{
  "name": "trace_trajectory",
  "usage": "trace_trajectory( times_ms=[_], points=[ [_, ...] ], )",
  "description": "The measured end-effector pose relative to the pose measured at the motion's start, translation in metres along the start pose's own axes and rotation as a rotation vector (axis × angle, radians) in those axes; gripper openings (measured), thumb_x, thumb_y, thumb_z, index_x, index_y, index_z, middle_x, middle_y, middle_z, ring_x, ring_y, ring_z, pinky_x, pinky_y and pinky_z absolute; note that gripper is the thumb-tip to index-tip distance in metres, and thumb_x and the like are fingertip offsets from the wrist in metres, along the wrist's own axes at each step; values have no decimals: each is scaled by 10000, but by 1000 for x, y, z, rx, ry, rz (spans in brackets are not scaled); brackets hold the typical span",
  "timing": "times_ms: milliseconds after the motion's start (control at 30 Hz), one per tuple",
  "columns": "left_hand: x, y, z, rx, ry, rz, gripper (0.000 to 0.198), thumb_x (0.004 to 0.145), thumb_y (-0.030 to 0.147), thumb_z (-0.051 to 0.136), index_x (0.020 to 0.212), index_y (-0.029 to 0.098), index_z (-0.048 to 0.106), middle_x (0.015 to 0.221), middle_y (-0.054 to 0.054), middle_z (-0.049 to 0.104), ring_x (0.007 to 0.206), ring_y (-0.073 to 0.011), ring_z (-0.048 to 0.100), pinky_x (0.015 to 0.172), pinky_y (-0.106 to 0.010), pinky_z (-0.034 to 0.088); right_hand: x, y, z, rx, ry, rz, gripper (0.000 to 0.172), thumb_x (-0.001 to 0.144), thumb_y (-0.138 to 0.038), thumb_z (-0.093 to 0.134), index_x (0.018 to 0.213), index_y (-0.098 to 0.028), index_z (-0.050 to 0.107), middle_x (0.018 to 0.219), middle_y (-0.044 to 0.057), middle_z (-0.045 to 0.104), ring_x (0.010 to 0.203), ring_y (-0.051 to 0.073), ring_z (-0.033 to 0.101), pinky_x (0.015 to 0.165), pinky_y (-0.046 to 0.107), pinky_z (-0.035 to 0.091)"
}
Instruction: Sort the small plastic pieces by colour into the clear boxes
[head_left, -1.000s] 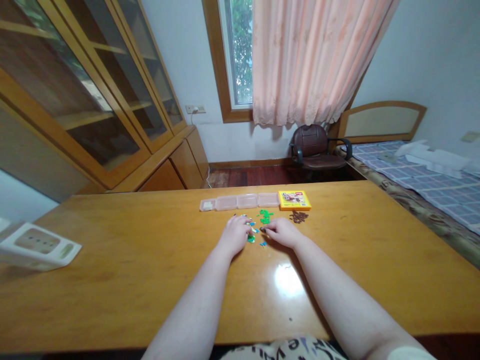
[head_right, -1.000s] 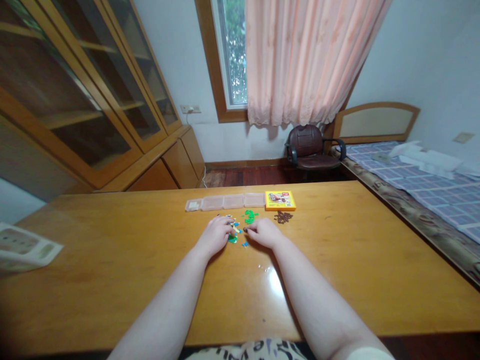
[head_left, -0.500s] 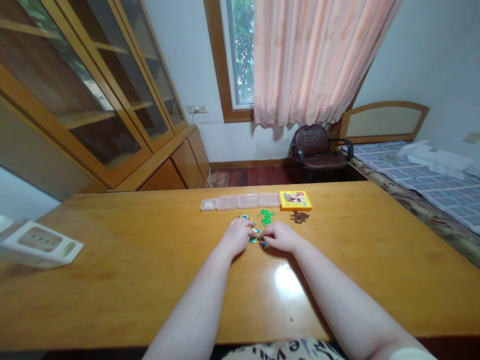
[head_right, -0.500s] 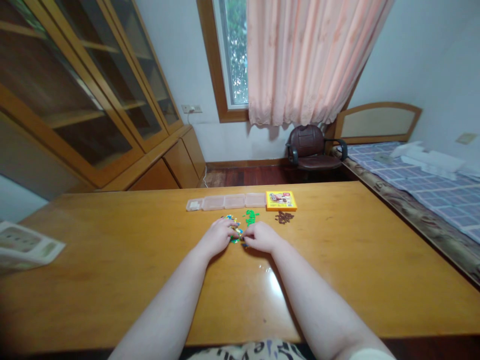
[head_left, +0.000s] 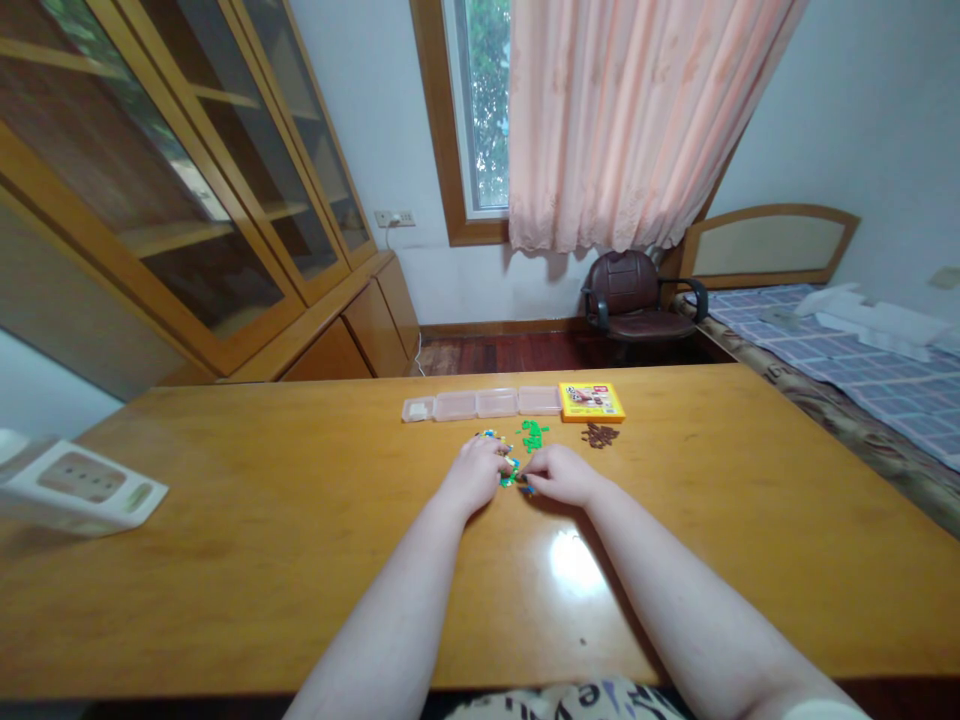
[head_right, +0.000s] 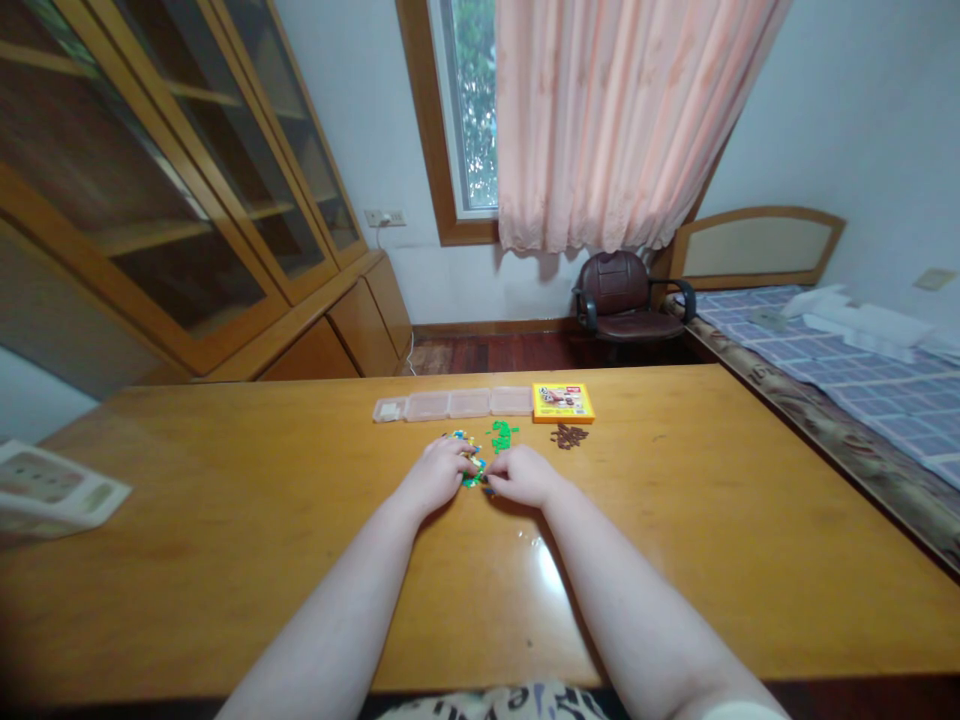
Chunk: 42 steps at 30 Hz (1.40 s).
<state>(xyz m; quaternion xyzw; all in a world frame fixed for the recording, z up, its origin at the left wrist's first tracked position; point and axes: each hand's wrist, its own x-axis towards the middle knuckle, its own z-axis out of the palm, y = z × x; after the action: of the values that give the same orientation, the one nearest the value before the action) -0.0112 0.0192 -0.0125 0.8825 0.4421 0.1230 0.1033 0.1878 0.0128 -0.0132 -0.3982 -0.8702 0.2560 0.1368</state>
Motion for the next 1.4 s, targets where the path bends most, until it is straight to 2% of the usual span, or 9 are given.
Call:
trace_trajectory(
  times_ms=[100,300,533,633,800,967,1100,1267,1400],
  points=[
    [0,1,-1,-4,-6,-8,248,764,90,566,798,260,743,1106,-32,656,1075,-222,540,986,-407,375,1,2,3,-26,23,22,258,814,-222,478,741,-178,722,688,38,687,617,134,545,602,225,348],
    [-1,-2,0,-20,3,-11,225,751,97,585,716,257,739,1095,-23,654,1080,-213,532,999,-401,372,2,5,5,-30,69,78,277,808,-216,485,951,-226,722,845,41,724,722,163,597,652,239,377],
    [0,-2,4,-44,-28,56,272,779,106,561,842,303,738,1107,-5,648,1069,-192,529,992,-379,374,1,6,4,-61,98,52,274,803,-199,473,886,-217,734,794,40,722,687,154,592,627,234,364],
    [0,0,2,-40,11,12,278,785,85,534,844,272,732,1086,-17,654,1054,-193,538,986,-375,383,1,8,6,-64,113,37,286,791,-192,477,920,-220,731,804,37,724,683,154,594,629,235,370],
    [0,0,3,24,41,-36,343,793,81,519,1006,281,700,1168,-41,620,1106,-211,518,1009,-410,366,1,10,7,-25,84,36,321,778,-186,484,995,-223,718,867,37,729,729,161,612,668,235,392],
    [0,0,4,34,9,-45,314,806,108,529,987,289,711,1193,-54,610,1135,-228,507,1016,-431,357,0,7,4,-46,65,17,271,801,-200,472,870,-202,735,797,40,721,676,147,585,633,230,370],
    [0,0,3,18,10,-57,256,803,112,538,890,254,732,1189,-62,614,1138,-229,507,1019,-429,355,0,8,3,-78,76,40,251,807,-212,477,761,-177,721,712,39,695,627,134,546,600,225,340],
    [0,-1,3,1,-3,-33,227,781,111,561,773,249,740,1168,-39,624,1130,-222,507,1025,-411,352,-1,11,3,-87,124,29,240,810,-216,484,770,-177,717,687,33,679,612,127,517,584,225,314],
    [-1,-2,5,-27,-18,10,248,775,107,558,780,274,742,1147,-16,628,1113,-210,504,1020,-397,357,-3,12,1,-28,53,-61,243,824,-244,497,746,-172,715,665,26,657,593,114,506,578,216,310]
  ],
)
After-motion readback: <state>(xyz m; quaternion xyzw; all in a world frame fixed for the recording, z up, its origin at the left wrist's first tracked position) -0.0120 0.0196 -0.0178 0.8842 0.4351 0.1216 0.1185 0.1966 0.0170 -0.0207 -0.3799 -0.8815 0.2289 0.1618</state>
